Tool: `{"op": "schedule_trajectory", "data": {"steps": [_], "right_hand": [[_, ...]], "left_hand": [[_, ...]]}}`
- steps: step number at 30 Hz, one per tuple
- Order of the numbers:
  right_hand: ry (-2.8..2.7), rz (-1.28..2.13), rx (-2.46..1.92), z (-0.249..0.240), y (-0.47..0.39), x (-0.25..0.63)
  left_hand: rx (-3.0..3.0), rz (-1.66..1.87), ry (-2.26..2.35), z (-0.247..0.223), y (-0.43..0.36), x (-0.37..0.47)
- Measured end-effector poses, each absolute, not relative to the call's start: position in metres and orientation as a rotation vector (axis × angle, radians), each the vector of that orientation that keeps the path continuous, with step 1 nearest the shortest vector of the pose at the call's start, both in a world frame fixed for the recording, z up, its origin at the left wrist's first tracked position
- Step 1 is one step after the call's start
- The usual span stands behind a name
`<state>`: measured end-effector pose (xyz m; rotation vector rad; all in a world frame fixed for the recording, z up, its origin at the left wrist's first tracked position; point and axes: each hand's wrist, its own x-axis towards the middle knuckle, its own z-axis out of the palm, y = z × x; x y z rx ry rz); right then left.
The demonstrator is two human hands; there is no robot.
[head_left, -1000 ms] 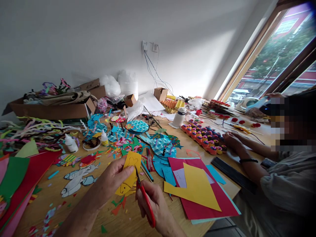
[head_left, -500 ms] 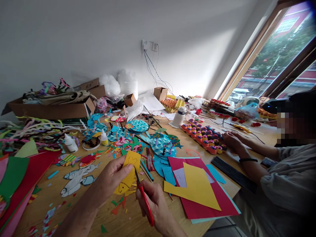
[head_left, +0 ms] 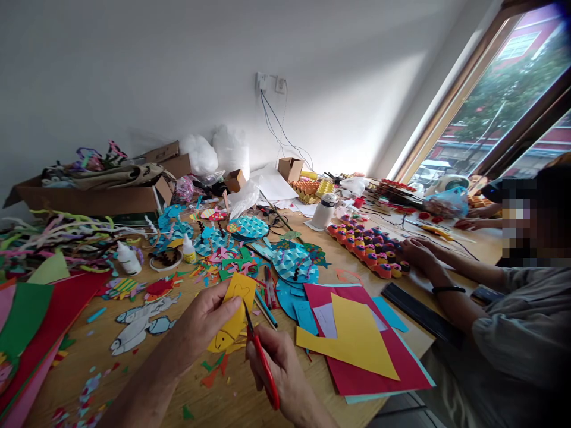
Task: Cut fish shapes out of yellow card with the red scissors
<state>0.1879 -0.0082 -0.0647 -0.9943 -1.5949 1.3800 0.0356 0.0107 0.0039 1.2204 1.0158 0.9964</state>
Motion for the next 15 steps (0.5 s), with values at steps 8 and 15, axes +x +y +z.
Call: {"op": "schedule_trajectory", "data": {"steps": [8,15], "right_hand": [[-1.632,1.329,-1.023,-0.0674,-0.0084,0.1894],[-1.522,1.462,-0.950,-0.0618,-0.0089,0.1860]], "left_hand": [[1.218,0.997,1.027,0.0014,0.0112,0.0339],[1.188,1.041,1.000,-0.0013,0.0117,0.0354]]}}
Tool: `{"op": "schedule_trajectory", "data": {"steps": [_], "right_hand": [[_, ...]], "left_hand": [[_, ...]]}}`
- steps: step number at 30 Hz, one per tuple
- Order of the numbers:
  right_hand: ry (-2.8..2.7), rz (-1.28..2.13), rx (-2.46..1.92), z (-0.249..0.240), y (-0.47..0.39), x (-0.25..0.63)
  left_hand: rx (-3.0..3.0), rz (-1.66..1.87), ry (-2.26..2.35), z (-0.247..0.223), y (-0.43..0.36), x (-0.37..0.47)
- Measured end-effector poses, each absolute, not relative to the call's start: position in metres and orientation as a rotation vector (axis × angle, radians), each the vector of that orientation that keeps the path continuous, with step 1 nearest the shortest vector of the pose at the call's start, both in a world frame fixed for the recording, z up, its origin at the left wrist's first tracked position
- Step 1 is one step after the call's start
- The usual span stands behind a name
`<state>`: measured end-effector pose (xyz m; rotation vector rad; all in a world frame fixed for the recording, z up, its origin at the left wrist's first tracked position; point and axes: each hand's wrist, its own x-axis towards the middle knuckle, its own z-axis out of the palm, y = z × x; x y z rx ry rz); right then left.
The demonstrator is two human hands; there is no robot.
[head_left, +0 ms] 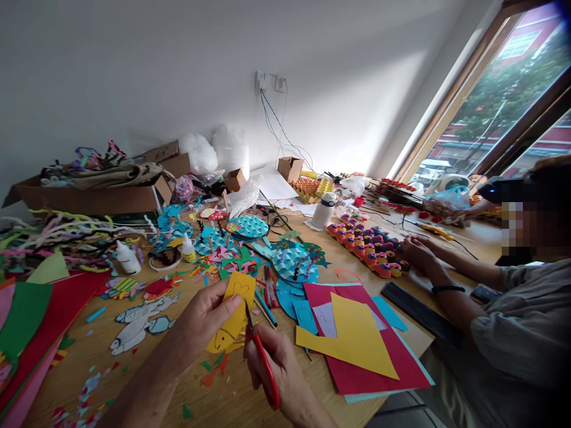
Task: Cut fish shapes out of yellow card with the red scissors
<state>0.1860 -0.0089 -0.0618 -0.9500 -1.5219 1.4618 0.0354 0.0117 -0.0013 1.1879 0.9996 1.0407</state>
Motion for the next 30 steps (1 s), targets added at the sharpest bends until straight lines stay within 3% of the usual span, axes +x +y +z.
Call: {"op": "schedule_trajectory", "data": {"steps": [30], "right_hand": [[-1.701,1.264,-1.037,-0.063,-0.007,0.194]], "left_hand": [[1.153,1.039,1.007,0.001,0.012,0.034]]}}
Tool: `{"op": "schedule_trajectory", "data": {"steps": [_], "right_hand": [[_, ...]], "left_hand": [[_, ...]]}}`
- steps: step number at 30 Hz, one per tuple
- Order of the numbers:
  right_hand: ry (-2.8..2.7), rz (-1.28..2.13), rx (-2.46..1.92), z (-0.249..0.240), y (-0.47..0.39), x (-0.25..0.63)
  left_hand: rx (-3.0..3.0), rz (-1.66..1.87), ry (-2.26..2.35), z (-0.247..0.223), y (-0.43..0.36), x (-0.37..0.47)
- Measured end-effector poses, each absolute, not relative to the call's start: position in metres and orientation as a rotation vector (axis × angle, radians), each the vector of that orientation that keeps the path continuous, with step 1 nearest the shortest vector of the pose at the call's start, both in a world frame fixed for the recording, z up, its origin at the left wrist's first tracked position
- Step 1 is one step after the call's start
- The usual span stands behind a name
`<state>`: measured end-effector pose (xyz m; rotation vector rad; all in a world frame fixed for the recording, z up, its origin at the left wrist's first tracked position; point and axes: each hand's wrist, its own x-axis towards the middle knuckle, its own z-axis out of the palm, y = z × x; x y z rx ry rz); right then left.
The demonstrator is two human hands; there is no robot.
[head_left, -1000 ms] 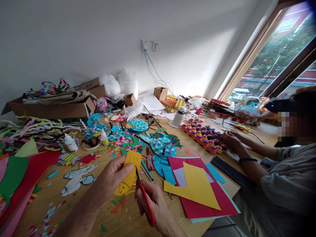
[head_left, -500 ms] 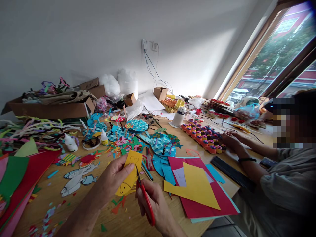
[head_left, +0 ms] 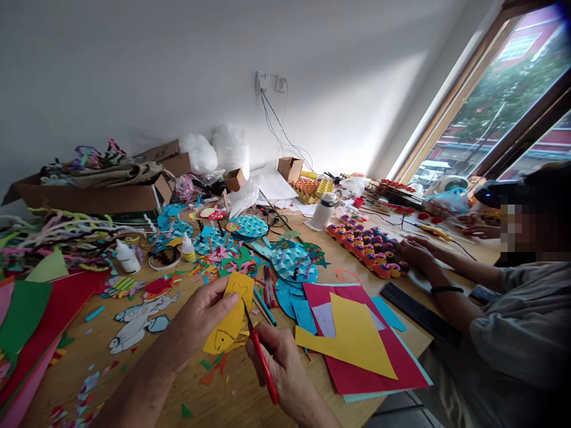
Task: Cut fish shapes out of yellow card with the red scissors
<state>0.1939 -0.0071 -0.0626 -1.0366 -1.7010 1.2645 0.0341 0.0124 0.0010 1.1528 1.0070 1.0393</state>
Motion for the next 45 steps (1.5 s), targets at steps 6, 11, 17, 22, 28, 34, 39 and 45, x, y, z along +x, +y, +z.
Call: {"op": "schedule_trajectory", "data": {"steps": [6,11,17,22,28,34,39,45], "right_hand": [[-1.649,1.375,-1.002,-0.062,-0.006,0.193],[-1.490,1.495,-0.957,-0.056,-0.007,0.185],[-1.398,1.549,-0.908,-0.054,-0.009,0.181],[-1.340,1.610,-0.869,-0.060,-0.010,0.179],[-1.300,1.660,-0.816,-0.061,-0.011,0.176],[-1.293,1.649,-0.785,-0.068,-0.011,0.176],[-1.291,1.644,-0.791,-0.069,-0.012,0.175],[-1.251,1.636,-0.885,-0.057,-0.013,0.173]], "left_hand": [[1.056,1.044,0.913,-0.002,0.014,0.034],[0.935,1.100,0.898,0.000,0.012,0.042],[0.920,1.123,0.870,-0.002,0.011,0.047],[0.931,1.117,0.975,0.000,0.010,0.049],[0.905,1.131,0.979,-0.001,0.010,0.051],[0.949,1.111,0.955,-0.001,0.010,0.048],[0.981,1.110,0.983,-0.003,0.011,0.047],[0.954,1.143,1.018,-0.003,0.011,0.048]]}}
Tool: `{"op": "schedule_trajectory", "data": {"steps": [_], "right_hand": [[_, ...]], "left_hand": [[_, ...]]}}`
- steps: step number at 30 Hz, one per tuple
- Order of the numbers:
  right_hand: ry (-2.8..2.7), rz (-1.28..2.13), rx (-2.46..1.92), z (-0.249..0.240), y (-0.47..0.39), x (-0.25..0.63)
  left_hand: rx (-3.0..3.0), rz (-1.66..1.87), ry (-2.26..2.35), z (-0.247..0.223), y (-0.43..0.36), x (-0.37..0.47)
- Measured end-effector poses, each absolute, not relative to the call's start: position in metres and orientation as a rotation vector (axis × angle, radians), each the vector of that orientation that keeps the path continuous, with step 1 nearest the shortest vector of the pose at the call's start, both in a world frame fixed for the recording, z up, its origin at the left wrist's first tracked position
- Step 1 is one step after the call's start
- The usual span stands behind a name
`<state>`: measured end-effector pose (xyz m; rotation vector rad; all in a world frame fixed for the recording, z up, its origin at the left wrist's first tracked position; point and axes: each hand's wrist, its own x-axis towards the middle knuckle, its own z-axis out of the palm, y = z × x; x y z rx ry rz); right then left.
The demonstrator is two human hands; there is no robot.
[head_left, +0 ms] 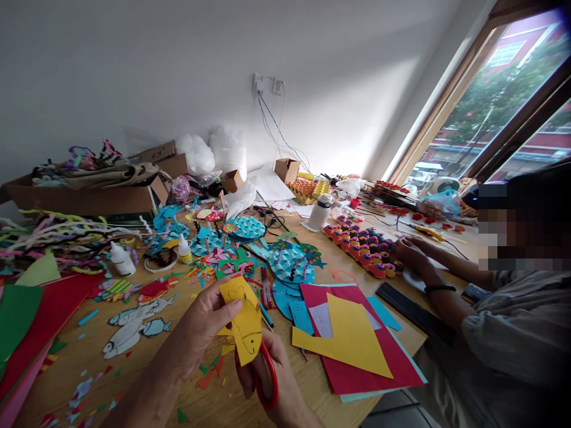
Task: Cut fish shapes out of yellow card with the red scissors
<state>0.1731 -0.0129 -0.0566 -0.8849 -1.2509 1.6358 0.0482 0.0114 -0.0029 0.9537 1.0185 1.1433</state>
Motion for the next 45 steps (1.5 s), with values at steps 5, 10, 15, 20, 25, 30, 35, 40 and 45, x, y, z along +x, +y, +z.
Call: {"op": "schedule_trajectory", "data": {"steps": [5,10,15,20,25,30,35,40,45], "right_hand": [[-1.265,1.663,-0.846,-0.054,-0.012,0.174],[-1.254,1.662,-0.833,-0.053,-0.013,0.175],[-1.234,1.652,-0.842,-0.054,-0.013,0.176],[-1.261,1.680,-0.817,-0.058,-0.012,0.177],[-1.261,1.664,-0.843,-0.060,-0.012,0.175],[-1.222,1.626,-0.829,-0.056,-0.015,0.174],[-1.222,1.625,-0.828,-0.054,-0.015,0.173],[-1.236,1.642,-0.836,-0.062,-0.013,0.171],[-1.198,1.597,-0.828,-0.068,-0.014,0.170]], "left_hand": [[0.927,1.135,0.968,0.001,0.010,0.048],[0.979,1.143,1.026,-0.003,0.012,0.047],[1.006,1.125,0.987,-0.005,0.013,0.047],[1.012,1.141,0.989,-0.006,0.013,0.046],[1.040,1.148,1.082,-0.006,0.012,0.049],[1.031,1.188,1.176,0.002,0.010,0.057],[1.015,1.172,1.218,0.004,0.009,0.058],[0.991,1.173,1.225,0.006,0.009,0.059],[1.021,1.169,1.195,0.002,0.009,0.059]]}}
